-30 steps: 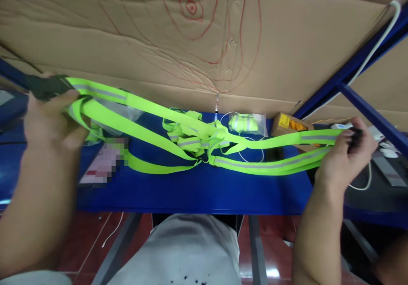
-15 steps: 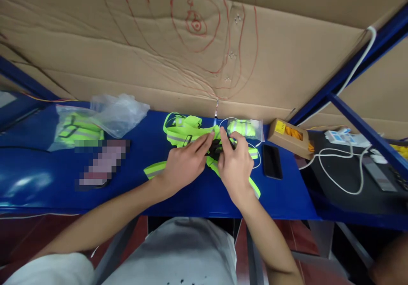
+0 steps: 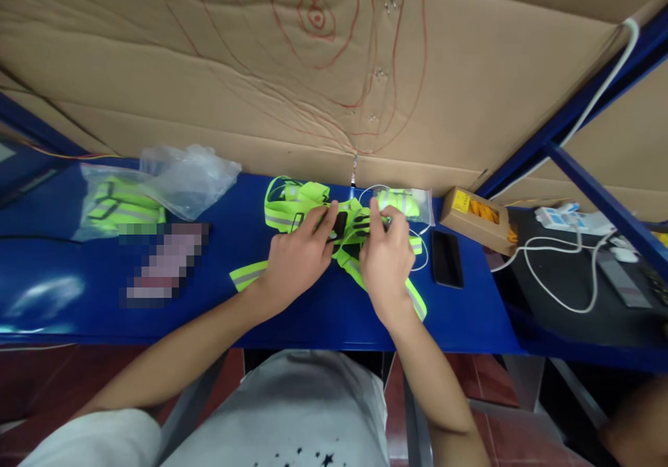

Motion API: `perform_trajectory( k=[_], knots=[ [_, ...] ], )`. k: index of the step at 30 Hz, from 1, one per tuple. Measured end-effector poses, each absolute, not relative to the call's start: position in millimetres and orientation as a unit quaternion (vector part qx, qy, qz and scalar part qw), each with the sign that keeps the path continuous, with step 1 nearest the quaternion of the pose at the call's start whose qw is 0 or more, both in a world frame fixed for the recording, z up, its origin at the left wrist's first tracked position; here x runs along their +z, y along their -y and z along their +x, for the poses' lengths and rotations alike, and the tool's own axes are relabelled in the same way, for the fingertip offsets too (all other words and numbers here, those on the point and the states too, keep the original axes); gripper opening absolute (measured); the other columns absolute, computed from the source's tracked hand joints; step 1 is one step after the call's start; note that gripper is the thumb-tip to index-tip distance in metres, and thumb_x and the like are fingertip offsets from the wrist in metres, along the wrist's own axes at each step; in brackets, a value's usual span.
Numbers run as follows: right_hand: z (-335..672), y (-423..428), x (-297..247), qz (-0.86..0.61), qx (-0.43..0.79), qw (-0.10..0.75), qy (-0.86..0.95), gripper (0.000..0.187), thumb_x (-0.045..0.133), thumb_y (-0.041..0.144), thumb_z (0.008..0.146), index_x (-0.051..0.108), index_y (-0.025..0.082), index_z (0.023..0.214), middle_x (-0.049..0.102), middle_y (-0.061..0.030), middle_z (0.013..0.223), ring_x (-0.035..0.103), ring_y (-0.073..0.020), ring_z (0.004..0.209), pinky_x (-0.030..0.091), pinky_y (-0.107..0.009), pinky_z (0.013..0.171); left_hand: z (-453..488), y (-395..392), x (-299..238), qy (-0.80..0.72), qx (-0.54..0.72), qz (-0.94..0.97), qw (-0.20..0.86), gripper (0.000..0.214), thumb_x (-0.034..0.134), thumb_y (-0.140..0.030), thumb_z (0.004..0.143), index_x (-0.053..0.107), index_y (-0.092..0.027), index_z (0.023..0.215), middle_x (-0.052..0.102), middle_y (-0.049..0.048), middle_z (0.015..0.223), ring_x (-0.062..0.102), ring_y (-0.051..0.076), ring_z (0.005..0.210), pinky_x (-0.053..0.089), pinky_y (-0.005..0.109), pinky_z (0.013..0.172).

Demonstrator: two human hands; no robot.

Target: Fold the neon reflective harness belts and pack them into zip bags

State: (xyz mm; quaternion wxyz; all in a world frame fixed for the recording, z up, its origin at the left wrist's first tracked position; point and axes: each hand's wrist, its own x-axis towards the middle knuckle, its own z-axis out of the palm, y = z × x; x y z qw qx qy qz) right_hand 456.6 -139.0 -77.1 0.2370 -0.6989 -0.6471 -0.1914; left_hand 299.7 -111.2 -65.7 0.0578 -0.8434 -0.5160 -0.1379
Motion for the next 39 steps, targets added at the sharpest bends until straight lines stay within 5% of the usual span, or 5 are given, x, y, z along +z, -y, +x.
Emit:
perform_trajectory(
  k=[19, 22, 27, 34, 39],
  knots=[
    [465, 130, -72, -0.54, 0.042, 0.28, 0.792, 0.091, 0.063, 0.023, 0.094, 0.013, 0.026, 0.169, 0.03, -0.0168, 0.166, 0.037, -0.0328, 0.153, 0.047, -0.054, 0.118, 298, 105, -64, 0.513, -0.154, -0.843, 0.054, 0.064, 0.049, -0.021, 0.098, 0.04, -0.017, 0.162, 0.059, 0.0162, 0.147, 0.075, 0.025, 0.093, 0.061, 0.035, 0.062],
    [490, 125, -49, -0.509, 0.124, 0.315, 0.792, 0.093, 0.079, 0.044, 0.087, 0.031, 0.027, 0.164, 0.037, -0.0131, 0.167, 0.031, -0.0338, 0.158, 0.031, -0.06, 0.128, 288, 107, -43, 0.508, -0.206, -0.835, 0.036, 0.065, 0.06, -0.027, 0.095, 0.047, -0.023, 0.158, 0.062, 0.0108, 0.144, 0.072, 0.027, 0.107, 0.062, 0.036, 0.079],
    [503, 121, -7, -0.399, 0.277, 0.363, 0.795, 0.041, 0.079, 0.045, 0.088, 0.072, 0.022, 0.122, 0.076, -0.0065, 0.12, 0.071, -0.0265, 0.114, 0.057, -0.045, 0.105, 277, 105, 2, 0.407, -0.326, -0.854, 0.011, 0.055, 0.071, -0.032, 0.09, 0.063, -0.026, 0.143, 0.068, 0.0104, 0.133, 0.06, 0.034, 0.125, 0.045, 0.053, 0.112],
    [487, 116, 35, -0.344, 0.427, 0.527, 0.649, 0.029, 0.077, 0.052, 0.089, 0.076, 0.03, 0.108, 0.078, -0.002, 0.1, 0.076, -0.0246, 0.093, 0.065, -0.041, 0.086, 270, 63, 27, 0.177, -0.507, -0.79, -0.297, 0.091, 0.085, -0.061, 0.076, 0.049, -0.031, 0.154, 0.051, 0.0116, 0.155, 0.048, 0.035, 0.143, 0.042, 0.046, 0.116],
    [484, 92, 25, -0.358, 0.435, 0.556, 0.611, 0.029, 0.077, 0.056, 0.087, 0.073, 0.027, 0.092, 0.073, -0.0013, 0.091, 0.073, -0.0218, 0.089, 0.064, -0.038, 0.082, 284, 47, 8, 0.156, -0.419, -0.71, -0.544, 0.061, 0.084, -0.056, 0.08, 0.068, -0.02, 0.127, 0.07, 0.0118, 0.126, 0.066, 0.032, 0.119, 0.053, 0.04, 0.099]
  ],
)
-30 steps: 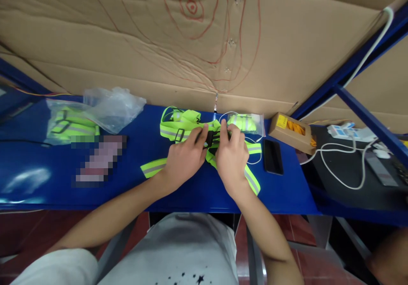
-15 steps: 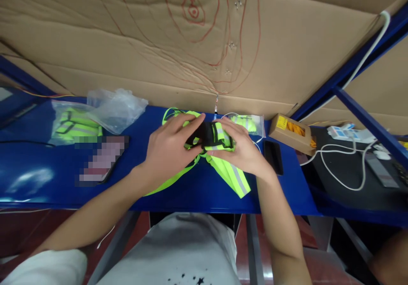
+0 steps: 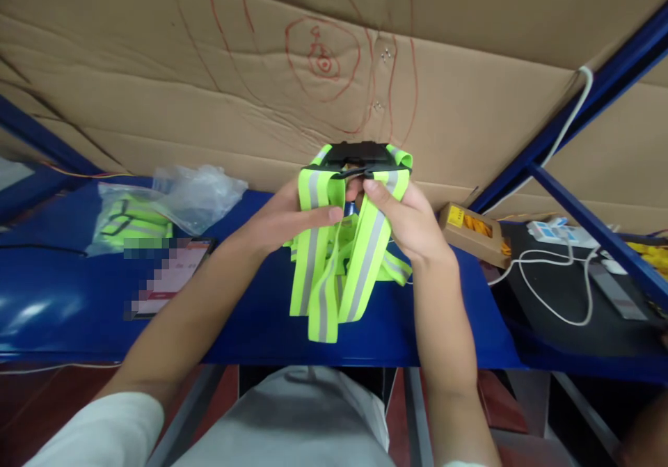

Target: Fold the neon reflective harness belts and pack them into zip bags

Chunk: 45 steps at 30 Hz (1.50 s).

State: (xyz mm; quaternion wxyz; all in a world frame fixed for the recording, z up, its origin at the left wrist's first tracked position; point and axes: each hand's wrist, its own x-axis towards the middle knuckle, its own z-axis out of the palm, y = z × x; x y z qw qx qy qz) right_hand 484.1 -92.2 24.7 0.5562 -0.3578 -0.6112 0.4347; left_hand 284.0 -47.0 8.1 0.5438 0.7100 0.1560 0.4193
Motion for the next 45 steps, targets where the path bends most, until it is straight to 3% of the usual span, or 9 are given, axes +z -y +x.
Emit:
perform_trajectory(
  k=[4, 10, 13, 19, 23, 27, 30, 36, 45],
  knots=[
    [490, 75, 14, -0.381, 0.49, 0.521, 0.586, 0.032, 0.085, 0.051, 0.079, 0.068, 0.023, 0.08, 0.069, -0.0011, 0.085, 0.07, -0.0192, 0.082, 0.064, -0.037, 0.08, 288, 40, -4, -0.193, 0.382, 0.682, 0.593, 0.052, 0.085, -0.049, 0.081, 0.073, -0.017, 0.119, 0.075, 0.0099, 0.116, 0.07, 0.028, 0.11, 0.054, 0.037, 0.094],
    [498, 66, 17, -0.376, 0.513, 0.537, 0.554, 0.035, 0.089, 0.041, 0.074, 0.074, 0.026, 0.102, 0.078, -0.0031, 0.104, 0.076, -0.0246, 0.095, 0.066, -0.043, 0.084, 287, 29, -6, -0.177, 0.373, 0.634, 0.654, 0.067, 0.091, -0.051, 0.074, 0.07, -0.021, 0.13, 0.073, 0.0094, 0.128, 0.068, 0.03, 0.122, 0.055, 0.039, 0.101],
    [497, 67, 18, -0.374, 0.488, 0.564, 0.551, 0.033, 0.088, 0.043, 0.075, 0.072, 0.027, 0.1, 0.078, -0.0017, 0.1, 0.077, -0.026, 0.094, 0.067, -0.044, 0.081, 280, 25, -2, -0.143, 0.374, 0.618, 0.677, 0.068, 0.095, -0.047, 0.069, 0.07, -0.023, 0.128, 0.071, 0.0092, 0.133, 0.065, 0.031, 0.129, 0.054, 0.038, 0.104],
    [485, 73, 17, -0.415, 0.488, 0.564, 0.521, 0.031, 0.082, 0.053, 0.081, 0.071, 0.028, 0.097, 0.075, -0.0007, 0.08, 0.077, -0.0254, 0.081, 0.067, -0.041, 0.072, 273, 25, 1, -0.168, 0.419, 0.612, 0.65, 0.067, 0.091, -0.057, 0.071, 0.07, -0.022, 0.125, 0.075, 0.0077, 0.119, 0.071, 0.028, 0.115, 0.057, 0.036, 0.096],
    [477, 73, 16, -0.402, 0.519, 0.57, 0.494, 0.035, 0.086, 0.049, 0.078, 0.071, 0.026, 0.099, 0.079, -0.0033, 0.089, 0.078, -0.028, 0.092, 0.068, -0.046, 0.082, 275, 31, 1, -0.145, 0.387, 0.669, 0.618, 0.073, 0.08, -0.07, 0.077, 0.069, -0.022, 0.131, 0.074, 0.0093, 0.125, 0.067, 0.032, 0.124, 0.054, 0.041, 0.105],
    [467, 72, 13, -0.373, 0.549, 0.577, 0.476, 0.042, 0.089, 0.048, 0.074, 0.071, 0.025, 0.104, 0.079, -0.0042, 0.1, 0.076, -0.0309, 0.108, 0.066, -0.05, 0.094, 279, 38, 3, -0.185, 0.424, 0.744, 0.483, 0.07, 0.078, -0.056, 0.086, 0.06, -0.022, 0.144, 0.065, 0.0111, 0.145, 0.059, 0.032, 0.137, 0.047, 0.042, 0.115],
    [461, 75, 11, -0.352, 0.574, 0.551, 0.493, 0.047, 0.086, 0.055, 0.076, 0.071, 0.026, 0.11, 0.079, -0.0044, 0.105, 0.074, -0.0313, 0.114, 0.064, -0.051, 0.099, 281, 42, 6, -0.165, 0.452, 0.75, 0.453, 0.057, 0.076, -0.05, 0.09, 0.065, -0.019, 0.137, 0.068, 0.011, 0.14, 0.061, 0.031, 0.132, 0.047, 0.041, 0.114],
    [469, 83, 11, -0.354, 0.506, 0.528, 0.583, 0.056, 0.09, 0.058, 0.071, 0.073, 0.028, 0.115, 0.078, -0.0029, 0.113, 0.072, -0.0301, 0.117, 0.061, -0.051, 0.105, 276, 46, 15, -0.197, 0.511, 0.688, 0.476, 0.054, 0.09, -0.045, 0.075, 0.07, -0.018, 0.118, 0.074, 0.007, 0.122, 0.068, 0.027, 0.117, 0.053, 0.035, 0.1],
    [463, 81, 16, -0.406, 0.377, 0.584, 0.593, 0.035, 0.082, 0.058, 0.081, 0.075, 0.03, 0.1, 0.076, -0.0023, 0.094, 0.075, -0.0248, 0.096, 0.066, -0.04, 0.086, 283, 54, 15, -0.174, 0.436, 0.603, 0.645, 0.058, 0.095, -0.035, 0.069, 0.07, -0.019, 0.119, 0.077, 0.0068, 0.111, 0.071, 0.027, 0.112, 0.056, 0.038, 0.099]
  ],
)
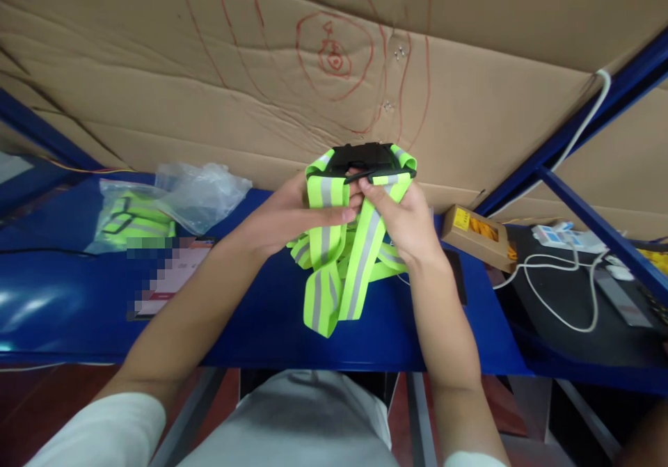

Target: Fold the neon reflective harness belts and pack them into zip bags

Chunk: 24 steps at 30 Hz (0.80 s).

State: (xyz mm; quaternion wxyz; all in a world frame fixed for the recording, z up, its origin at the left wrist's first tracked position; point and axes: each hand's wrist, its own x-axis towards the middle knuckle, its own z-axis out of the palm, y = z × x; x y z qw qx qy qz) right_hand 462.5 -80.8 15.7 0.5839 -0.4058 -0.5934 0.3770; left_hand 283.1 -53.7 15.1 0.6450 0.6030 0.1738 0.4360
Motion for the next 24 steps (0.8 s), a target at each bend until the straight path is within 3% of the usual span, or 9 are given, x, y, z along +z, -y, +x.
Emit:
perform_trajectory(
  k=[7, 13, 17, 20, 22, 24],
  knots=[
    [465, 78, 13, -0.403, 0.383, 0.581, 0.594, 0.032, 0.078, 0.059, 0.085, 0.071, 0.031, 0.1, 0.074, -0.0012, 0.093, 0.073, -0.0212, 0.08, 0.064, -0.037, 0.07, 273, 44, 17, -0.161, 0.357, 0.636, 0.665, 0.059, 0.095, -0.024, 0.066, 0.071, -0.021, 0.12, 0.077, 0.0065, 0.107, 0.072, 0.028, 0.109, 0.056, 0.042, 0.1],
    [477, 75, 21, -0.409, 0.374, 0.608, 0.569, 0.036, 0.074, 0.066, 0.085, 0.066, 0.033, 0.099, 0.072, -0.0014, 0.09, 0.072, -0.0233, 0.082, 0.059, -0.037, 0.068, 277, 33, -2, -0.139, 0.31, 0.664, 0.667, 0.081, 0.097, -0.023, 0.063, 0.063, -0.022, 0.136, 0.07, 0.0114, 0.135, 0.064, 0.032, 0.13, 0.056, 0.042, 0.104],
    [494, 79, 35, -0.385, 0.423, 0.614, 0.544, 0.026, 0.074, 0.056, 0.088, 0.066, 0.031, 0.087, 0.055, 0.003, 0.061, 0.052, -0.015, 0.052, 0.052, -0.032, 0.056, 268, 24, -2, -0.164, 0.334, 0.656, 0.657, 0.075, 0.096, -0.025, 0.064, 0.063, -0.021, 0.131, 0.073, 0.0099, 0.126, 0.071, 0.029, 0.114, 0.059, 0.039, 0.096],
    [502, 80, 40, -0.344, 0.468, 0.603, 0.547, 0.028, 0.075, 0.054, 0.087, 0.066, 0.028, 0.081, 0.041, 0.0061, 0.05, 0.035, -0.0113, 0.042, 0.044, -0.029, 0.047, 248, 18, 6, -0.179, 0.328, 0.648, 0.663, 0.07, 0.096, -0.028, 0.066, 0.065, -0.025, 0.128, 0.075, 0.0065, 0.115, 0.075, 0.025, 0.096, 0.061, 0.035, 0.083],
    [502, 79, 39, -0.337, 0.463, 0.612, 0.546, 0.024, 0.077, 0.049, 0.087, 0.068, 0.027, 0.083, 0.047, 0.0058, 0.054, 0.034, -0.0096, 0.042, 0.043, -0.028, 0.046, 239, 16, 10, -0.161, 0.334, 0.646, 0.667, 0.069, 0.097, -0.029, 0.064, 0.068, -0.026, 0.127, 0.076, 0.0069, 0.115, 0.076, 0.025, 0.096, 0.062, 0.032, 0.08],
    [497, 78, 34, -0.35, 0.413, 0.639, 0.546, 0.021, 0.077, 0.047, 0.088, 0.07, 0.027, 0.088, 0.061, 0.0031, 0.067, 0.046, -0.0099, 0.047, 0.048, -0.028, 0.052, 240, 16, 10, -0.13, 0.313, 0.658, 0.673, 0.07, 0.097, -0.029, 0.063, 0.07, -0.027, 0.128, 0.077, 0.0083, 0.116, 0.076, 0.027, 0.101, 0.062, 0.032, 0.081]
  ],
)
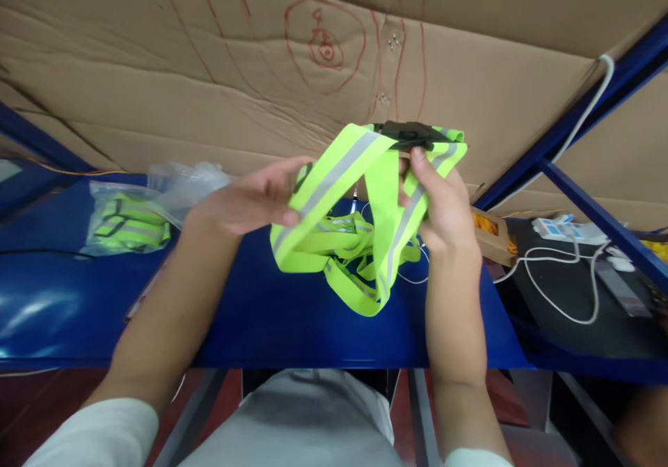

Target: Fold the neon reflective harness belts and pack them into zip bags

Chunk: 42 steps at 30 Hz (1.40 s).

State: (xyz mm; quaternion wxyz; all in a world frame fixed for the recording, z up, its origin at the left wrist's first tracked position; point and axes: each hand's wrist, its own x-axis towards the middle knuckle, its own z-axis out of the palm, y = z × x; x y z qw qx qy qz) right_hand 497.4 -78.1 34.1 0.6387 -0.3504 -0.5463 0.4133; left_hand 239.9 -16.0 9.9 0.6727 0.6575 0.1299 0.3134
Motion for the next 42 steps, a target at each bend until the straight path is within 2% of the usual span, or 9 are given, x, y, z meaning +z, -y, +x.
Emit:
perform_trajectory(
  k=[3, 8, 13, 20, 23, 27, 31, 38, 42],
  knots=[
    [488, 78, 25, -0.395, 0.338, 0.634, 0.572, 0.026, 0.074, 0.055, 0.089, 0.071, 0.031, 0.097, 0.073, -0.0011, 0.09, 0.071, -0.0202, 0.079, 0.06, -0.034, 0.071, 253, 19, 5, -0.091, 0.208, 0.725, 0.65, 0.062, 0.095, -0.031, 0.066, 0.073, -0.028, 0.124, 0.079, 0.008, 0.111, 0.075, 0.029, 0.106, 0.063, 0.035, 0.085],
    [479, 78, 16, -0.398, 0.341, 0.565, 0.637, 0.034, 0.073, 0.065, 0.087, 0.074, 0.034, 0.102, 0.077, -0.0035, 0.104, 0.07, -0.0318, 0.119, 0.064, -0.045, 0.089, 267, 20, -7, -0.102, 0.229, 0.736, 0.629, 0.06, 0.097, -0.04, 0.062, 0.076, -0.025, 0.117, 0.077, 0.0098, 0.119, 0.072, 0.03, 0.116, 0.059, 0.04, 0.098],
    [480, 79, 19, -0.373, 0.261, 0.563, 0.69, 0.023, 0.077, 0.052, 0.089, 0.075, 0.029, 0.089, 0.077, -0.0037, 0.1, 0.072, -0.0296, 0.114, 0.06, -0.046, 0.1, 269, 23, -10, -0.15, 0.313, 0.662, 0.664, 0.059, 0.097, -0.044, 0.064, 0.074, -0.018, 0.112, 0.077, 0.0101, 0.105, 0.074, 0.028, 0.099, 0.059, 0.041, 0.091],
    [476, 86, 23, -0.409, 0.36, 0.536, 0.645, 0.031, 0.078, 0.056, 0.087, 0.075, 0.027, 0.098, 0.071, -0.0018, 0.082, 0.071, -0.0213, 0.077, 0.063, -0.037, 0.069, 282, 35, -1, -0.107, 0.366, 0.656, 0.651, 0.046, 0.094, -0.034, 0.07, 0.074, -0.021, 0.109, 0.074, 0.0085, 0.108, 0.072, 0.027, 0.103, 0.058, 0.04, 0.094],
    [473, 86, 26, -0.399, 0.35, 0.502, 0.683, 0.031, 0.083, 0.051, 0.083, 0.076, 0.027, 0.103, 0.074, -0.001, 0.091, 0.073, -0.0223, 0.089, 0.063, -0.039, 0.084, 286, 39, -2, -0.169, 0.44, 0.644, 0.603, 0.041, 0.093, -0.039, 0.071, 0.076, -0.019, 0.103, 0.077, 0.0072, 0.101, 0.073, 0.026, 0.101, 0.059, 0.042, 0.096],
    [473, 82, 26, -0.4, 0.282, 0.479, 0.729, 0.035, 0.089, 0.037, 0.077, 0.077, 0.028, 0.109, 0.077, -0.0009, 0.115, 0.069, -0.0267, 0.119, 0.054, -0.046, 0.111, 286, 37, -3, -0.221, 0.511, 0.607, 0.568, 0.049, 0.096, -0.037, 0.066, 0.076, -0.019, 0.107, 0.078, 0.0076, 0.118, 0.07, 0.029, 0.117, 0.056, 0.043, 0.106],
    [480, 75, 20, -0.431, 0.237, 0.506, 0.708, 0.024, 0.087, 0.033, 0.078, 0.079, 0.026, 0.099, 0.079, -0.0021, 0.108, 0.069, -0.0304, 0.117, 0.056, -0.048, 0.108, 275, 30, 1, -0.224, 0.47, 0.583, 0.624, 0.049, 0.097, -0.028, 0.063, 0.077, -0.021, 0.107, 0.078, 0.0066, 0.119, 0.071, 0.029, 0.116, 0.057, 0.043, 0.104],
    [475, 67, 10, -0.445, 0.175, 0.566, 0.671, 0.015, 0.086, 0.031, 0.078, 0.077, 0.024, 0.088, 0.079, -0.0036, 0.097, 0.072, -0.0303, 0.106, 0.058, -0.047, 0.103, 269, 32, 6, -0.2, 0.377, 0.552, 0.716, 0.042, 0.097, -0.039, 0.065, 0.074, -0.016, 0.092, 0.073, 0.0028, 0.078, 0.07, 0.017, 0.065, 0.06, 0.032, 0.065],
    [467, 61, 7, -0.401, 0.216, 0.566, 0.687, 0.024, 0.087, 0.036, 0.078, 0.078, 0.023, 0.096, 0.08, -0.0013, 0.102, 0.073, -0.0275, 0.111, 0.057, -0.046, 0.107, 281, 38, 4, -0.207, 0.487, 0.574, 0.624, 0.044, 0.097, -0.038, 0.066, 0.077, -0.019, 0.099, 0.08, 0.0049, 0.101, 0.076, 0.022, 0.094, 0.061, 0.033, 0.088]
  ],
)
